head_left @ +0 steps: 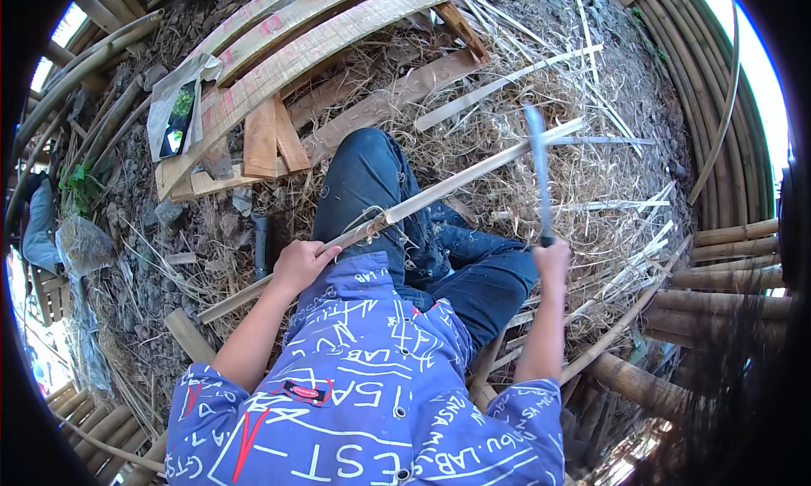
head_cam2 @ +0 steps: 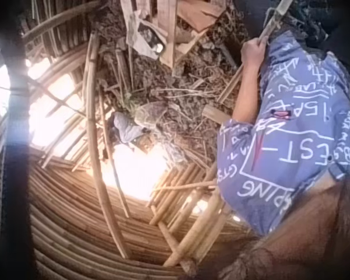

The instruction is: The person uses a machete to shave and refine a thin strip of bamboo while sitting in a bamboo structure. They then pick up a plastic bag filled with wood shavings and pour them onto the dirt floor.

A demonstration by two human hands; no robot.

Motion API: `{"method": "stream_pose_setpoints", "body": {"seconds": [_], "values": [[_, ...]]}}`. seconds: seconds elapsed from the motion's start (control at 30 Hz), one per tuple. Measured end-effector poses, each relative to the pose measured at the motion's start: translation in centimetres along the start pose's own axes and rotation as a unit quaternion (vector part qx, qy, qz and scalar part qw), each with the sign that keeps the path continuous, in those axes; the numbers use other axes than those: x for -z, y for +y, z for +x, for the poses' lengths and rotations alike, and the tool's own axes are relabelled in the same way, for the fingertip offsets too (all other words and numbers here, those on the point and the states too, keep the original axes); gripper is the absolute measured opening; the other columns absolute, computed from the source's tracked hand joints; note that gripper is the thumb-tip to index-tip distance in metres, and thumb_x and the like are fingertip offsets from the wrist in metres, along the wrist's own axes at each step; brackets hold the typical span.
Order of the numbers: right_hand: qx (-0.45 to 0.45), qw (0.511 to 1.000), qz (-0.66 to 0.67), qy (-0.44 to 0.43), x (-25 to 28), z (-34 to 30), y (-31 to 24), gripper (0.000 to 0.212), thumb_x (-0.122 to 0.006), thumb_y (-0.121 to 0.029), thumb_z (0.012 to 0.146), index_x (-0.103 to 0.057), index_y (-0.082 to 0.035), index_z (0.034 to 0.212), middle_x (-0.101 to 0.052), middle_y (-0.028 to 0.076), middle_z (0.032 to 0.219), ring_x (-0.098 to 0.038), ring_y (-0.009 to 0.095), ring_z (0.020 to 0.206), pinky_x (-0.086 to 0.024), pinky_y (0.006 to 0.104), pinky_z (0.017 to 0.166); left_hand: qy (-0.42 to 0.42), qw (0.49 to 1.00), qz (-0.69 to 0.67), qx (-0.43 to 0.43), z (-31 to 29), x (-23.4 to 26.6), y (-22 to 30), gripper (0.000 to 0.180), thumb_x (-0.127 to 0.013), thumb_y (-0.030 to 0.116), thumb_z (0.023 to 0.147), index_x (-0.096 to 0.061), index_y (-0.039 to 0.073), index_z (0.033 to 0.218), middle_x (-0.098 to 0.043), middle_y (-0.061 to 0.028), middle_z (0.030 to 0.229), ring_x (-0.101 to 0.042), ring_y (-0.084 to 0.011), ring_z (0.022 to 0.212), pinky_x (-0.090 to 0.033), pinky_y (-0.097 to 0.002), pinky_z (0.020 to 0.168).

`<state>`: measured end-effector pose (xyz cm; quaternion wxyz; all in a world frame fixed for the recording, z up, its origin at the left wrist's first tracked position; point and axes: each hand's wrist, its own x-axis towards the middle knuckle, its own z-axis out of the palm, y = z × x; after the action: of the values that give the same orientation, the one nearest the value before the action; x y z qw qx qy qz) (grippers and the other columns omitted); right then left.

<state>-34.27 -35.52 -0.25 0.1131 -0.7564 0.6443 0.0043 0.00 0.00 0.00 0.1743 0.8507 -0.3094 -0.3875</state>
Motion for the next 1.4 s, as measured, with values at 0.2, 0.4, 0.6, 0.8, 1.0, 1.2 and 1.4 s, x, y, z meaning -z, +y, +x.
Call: {"method": "stream_pose_setpoints", "body": {"seconds": [0.2,0.4,0.6,0.8,1.0,1.2,1.4], "values": [[-0.033,0.998,0.02,0.039,3.0,-1.4,2.0,0.019,-0.06,-0.015,0.07,-0.065,0.002,0.076,-0.064,0.025,0.074,-0.064,0.042,0.076,-0.05,0.0481,0.072,0.031,0.998,-0.007,-0.049,1.2,-0.1,-0.8,0.052,-0.057,0.053,0.086,-0.069,0.003,0.075,-0.062,-0.0201,0.066,-0.062,-0.0373,0.066,-0.048,-0.0435,0.061],[0.101,0.99,0.025,-0.095,-1.3,-7.3,-7.5,0.021,-0.064,-0.02,0.071,-0.066,-0.001,0.082,-0.066,0.023,0.082,-0.065,0.039,0.081,-0.052,0.0472,0.074,0.08,0.994,0.0,-0.073,0.2,-0.6,0.5,0.044,-0.061,0.039,0.087,-0.066,-0.002,0.073,-0.055,-0.0232,0.06,-0.057,-0.0393,0.056,-0.043,-0.0419,0.053],[0.191,0.964,0.037,-0.18,-4.3,-9.1,-14.2,0.026,-0.066,-0.025,0.068,-0.067,-0.004,0.083,-0.067,0.021,0.085,-0.066,0.037,0.082,-0.052,0.0456,0.077,0.098,0.991,0.005,-0.088,0.1,-1.5,0.4,0.044,-0.06,0.039,0.088,-0.065,-0.002,0.073,-0.054,-0.0232,0.059,-0.056,-0.0404,0.057,-0.042,-0.0421,0.052],[0.175,0.974,-0.01,-0.142,-1.9,-4.2,-11.2,0.023,-0.068,-0.022,0.063,-0.069,-0.007,0.081,-0.068,0.019,0.085,-0.066,0.035,0.082,-0.052,0.0434,0.077,0.119,0.986,0.045,-0.106,0.0,-0.7,1.0,0.044,-0.061,0.041,0.087,-0.065,0.0,0.071,-0.057,-0.0227,0.061,-0.059,-0.0399,0.061,-0.045,-0.0444,0.054],[0.17,0.981,-0.003,-0.096,-2.6,-6.7,-12.9,0.026,-0.065,-0.023,0.068,-0.066,-0.002,0.085,-0.066,0.022,0.079,-0.065,0.038,0.082,-0.052,0.0451,0.077,0.109,0.989,0.036,-0.09,0.4,-1.4,-0.3,0.048,-0.058,0.049,0.086,-0.066,0.004,0.071,-0.059,-0.0199,0.059,-0.061,-0.0377,0.059,-0.048,-0.0452,0.054],[0.268,0.946,-0.046,-0.177,-2.0,-7.6,-15.5,0.026,-0.066,-0.025,0.069,-0.066,-0.003,0.084,-0.066,0.022,0.08,-0.065,0.04,0.08,-0.052,0.0466,0.074,0.148,0.978,0.062,-0.133,0.3,-1.4,-0.5,0.048,-0.059,0.049,0.085,-0.065,0.004,0.069,-0.058,-0.019,0.058,-0.061,-0.0375,0.058,-0.048,-0.0448,0.053],[0.078,0.992,0.037,-0.093,-1.9,-2.6,-12.3,0.024,-0.064,-0.017,0.07,-0.067,-0.001,0.087,-0.066,0.023,0.086,-0.064,0.039,0.085,-0.051,0.0473,0.079,0.154,0.976,0.062,-0.139,1.0,-2.0,-0.4,0.048,-0.059,0.049,0.085,-0.065,0.005,0.068,-0.059,-0.0187,0.058,-0.061,-0.0365,0.057,-0.049,-0.0444,0.052]]}}
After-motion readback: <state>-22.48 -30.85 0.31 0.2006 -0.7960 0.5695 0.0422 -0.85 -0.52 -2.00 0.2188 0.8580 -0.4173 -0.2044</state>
